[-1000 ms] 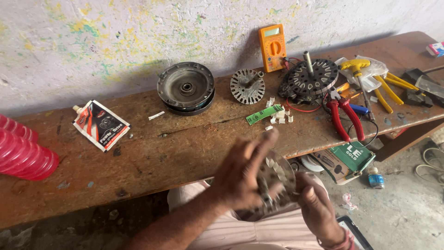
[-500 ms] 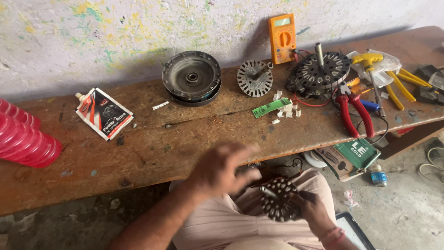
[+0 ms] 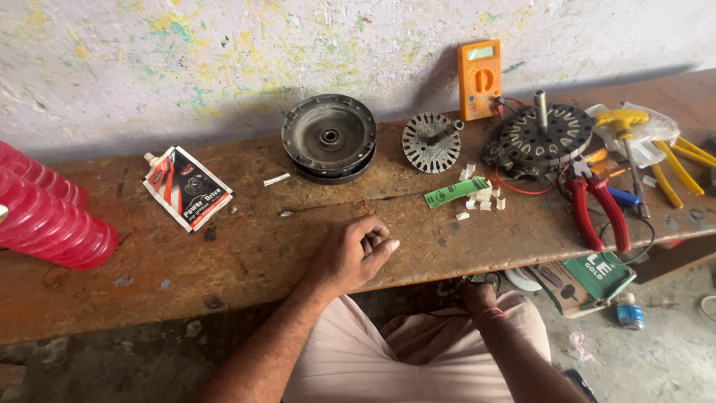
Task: The person inserts small white plastic spacers into the slots of a motor armature while seated at a workbench. They repeatedly pick up spacers and press them into place around the rotor, occasionally rotating the armature to access different slots.
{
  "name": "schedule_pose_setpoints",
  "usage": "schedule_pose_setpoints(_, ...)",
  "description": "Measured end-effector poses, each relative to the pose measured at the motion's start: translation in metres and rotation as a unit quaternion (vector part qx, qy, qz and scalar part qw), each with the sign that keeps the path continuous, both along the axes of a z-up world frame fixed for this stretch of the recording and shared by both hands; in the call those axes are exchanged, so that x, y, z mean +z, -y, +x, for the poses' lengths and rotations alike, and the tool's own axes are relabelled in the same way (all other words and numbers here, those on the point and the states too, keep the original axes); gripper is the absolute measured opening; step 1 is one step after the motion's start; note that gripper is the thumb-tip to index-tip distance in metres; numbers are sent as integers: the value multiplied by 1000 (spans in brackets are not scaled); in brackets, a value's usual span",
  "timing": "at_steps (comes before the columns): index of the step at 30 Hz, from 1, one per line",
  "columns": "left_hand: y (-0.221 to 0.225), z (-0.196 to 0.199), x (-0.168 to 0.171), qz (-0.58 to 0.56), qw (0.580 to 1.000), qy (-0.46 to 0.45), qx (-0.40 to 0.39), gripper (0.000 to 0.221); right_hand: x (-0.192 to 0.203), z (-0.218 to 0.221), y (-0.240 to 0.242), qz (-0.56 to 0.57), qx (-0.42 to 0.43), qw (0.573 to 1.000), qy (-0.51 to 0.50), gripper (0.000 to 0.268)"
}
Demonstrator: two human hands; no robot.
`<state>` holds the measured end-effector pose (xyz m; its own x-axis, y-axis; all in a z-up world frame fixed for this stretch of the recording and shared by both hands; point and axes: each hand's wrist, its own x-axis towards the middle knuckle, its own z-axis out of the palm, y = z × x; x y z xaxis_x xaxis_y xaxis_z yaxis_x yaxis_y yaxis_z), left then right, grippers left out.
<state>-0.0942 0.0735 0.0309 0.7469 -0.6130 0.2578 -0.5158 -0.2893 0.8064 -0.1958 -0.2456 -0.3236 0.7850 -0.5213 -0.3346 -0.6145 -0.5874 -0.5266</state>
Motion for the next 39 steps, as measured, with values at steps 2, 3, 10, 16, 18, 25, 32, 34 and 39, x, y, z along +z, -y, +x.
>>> schedule_pose_setpoints(2,0,1,0,-1,1000,0,-1,22,1,2,5,39,-53,998,-7,22)
schedule_pose_setpoints(3,-1,1,0,-2,1000,0,-2,22,3,0,8,60,-86,995,2,23)
schedule_pose_setpoints(10,5,1,-3,60,997,36,12,19,121,-48,-14,293,18,951,94,27)
schedule_pose_setpoints(16,12,-2,-8,78,983,166,-1,19,306,-53,-45,479,232,785,317,30)
schedule_pose_setpoints(18,9,-5,-6,67,983,173,14,20,345,-9,-45,359,158,828,401,31)
schedule_pose_setpoints(25,5,-4,-1,29,997,58,42,21,373,142,-33,243,62,905,342,35)
schedule_pose_setpoints(32,1,2,-1,-11,999,35,37,22,373,134,-60,-54,122,886,444,27)
schedule_pose_setpoints(34,1,3,-6,-18,998,26,49,22,373,112,-71,-8,149,875,461,26)
schedule_pose_setpoints(39,5,8,-9,-61,991,36,110,20,381,73,-106,24,259,876,406,21)
